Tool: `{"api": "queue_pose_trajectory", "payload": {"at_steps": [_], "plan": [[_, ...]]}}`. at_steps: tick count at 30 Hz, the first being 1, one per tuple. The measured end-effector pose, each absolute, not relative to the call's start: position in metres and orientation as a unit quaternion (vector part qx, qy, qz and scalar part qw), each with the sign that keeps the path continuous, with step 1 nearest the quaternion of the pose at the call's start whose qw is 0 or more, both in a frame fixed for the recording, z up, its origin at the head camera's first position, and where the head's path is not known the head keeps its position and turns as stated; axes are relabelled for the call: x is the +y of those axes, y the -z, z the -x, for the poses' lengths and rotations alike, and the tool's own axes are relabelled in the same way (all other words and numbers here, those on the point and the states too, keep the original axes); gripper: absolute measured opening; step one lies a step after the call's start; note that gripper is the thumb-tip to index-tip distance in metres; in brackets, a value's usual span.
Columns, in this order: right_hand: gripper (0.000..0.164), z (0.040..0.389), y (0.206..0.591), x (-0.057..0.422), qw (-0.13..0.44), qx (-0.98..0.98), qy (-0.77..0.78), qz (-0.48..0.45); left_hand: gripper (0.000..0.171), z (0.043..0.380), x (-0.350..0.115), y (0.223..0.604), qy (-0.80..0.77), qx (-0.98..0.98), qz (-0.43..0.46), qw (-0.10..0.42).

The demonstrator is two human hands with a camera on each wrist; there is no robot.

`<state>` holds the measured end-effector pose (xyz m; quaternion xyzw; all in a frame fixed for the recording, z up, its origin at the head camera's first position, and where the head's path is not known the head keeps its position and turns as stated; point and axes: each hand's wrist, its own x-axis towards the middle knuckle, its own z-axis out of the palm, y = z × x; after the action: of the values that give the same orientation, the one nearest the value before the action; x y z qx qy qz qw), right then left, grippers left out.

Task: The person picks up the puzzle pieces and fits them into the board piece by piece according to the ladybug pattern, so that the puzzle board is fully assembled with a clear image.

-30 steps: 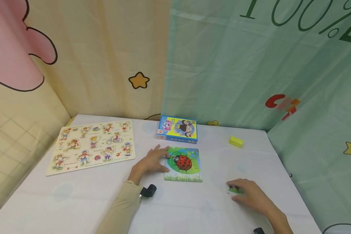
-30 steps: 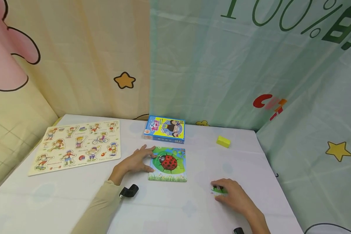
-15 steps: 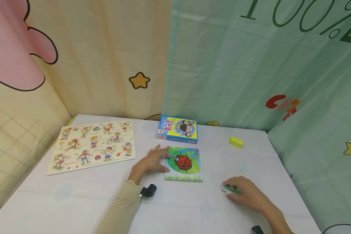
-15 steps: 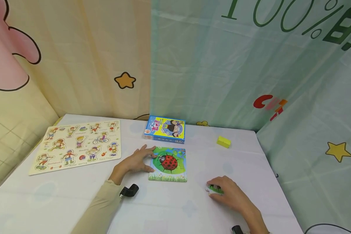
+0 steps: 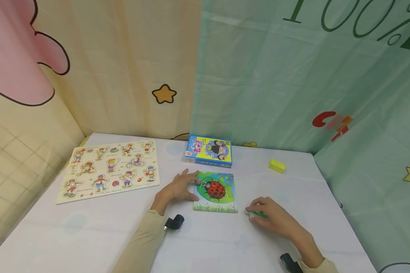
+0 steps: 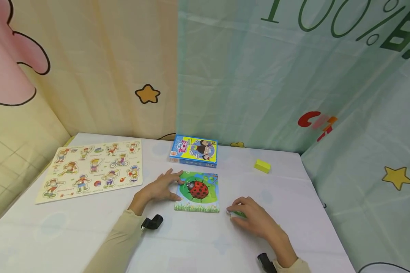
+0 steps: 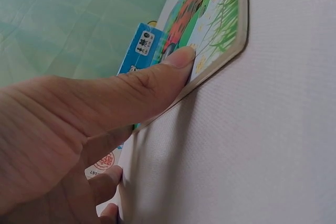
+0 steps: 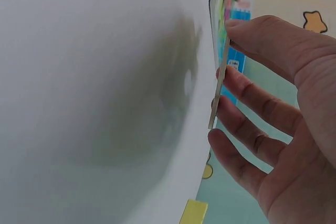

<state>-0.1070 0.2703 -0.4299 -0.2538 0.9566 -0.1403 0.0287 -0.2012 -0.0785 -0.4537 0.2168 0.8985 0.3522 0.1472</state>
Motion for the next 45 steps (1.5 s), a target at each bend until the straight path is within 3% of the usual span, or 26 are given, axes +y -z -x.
{"api": "queue_pose_trajectory", "payload": {"at_steps": [45], "plan": [[0.022, 0.156, 0.438, 0.14, 0.018, 0.927, 0.095, 0.362, 0.053, 0.203, -0.078, 0.455, -0.343, 0.903, -0.211, 0.15]]}}
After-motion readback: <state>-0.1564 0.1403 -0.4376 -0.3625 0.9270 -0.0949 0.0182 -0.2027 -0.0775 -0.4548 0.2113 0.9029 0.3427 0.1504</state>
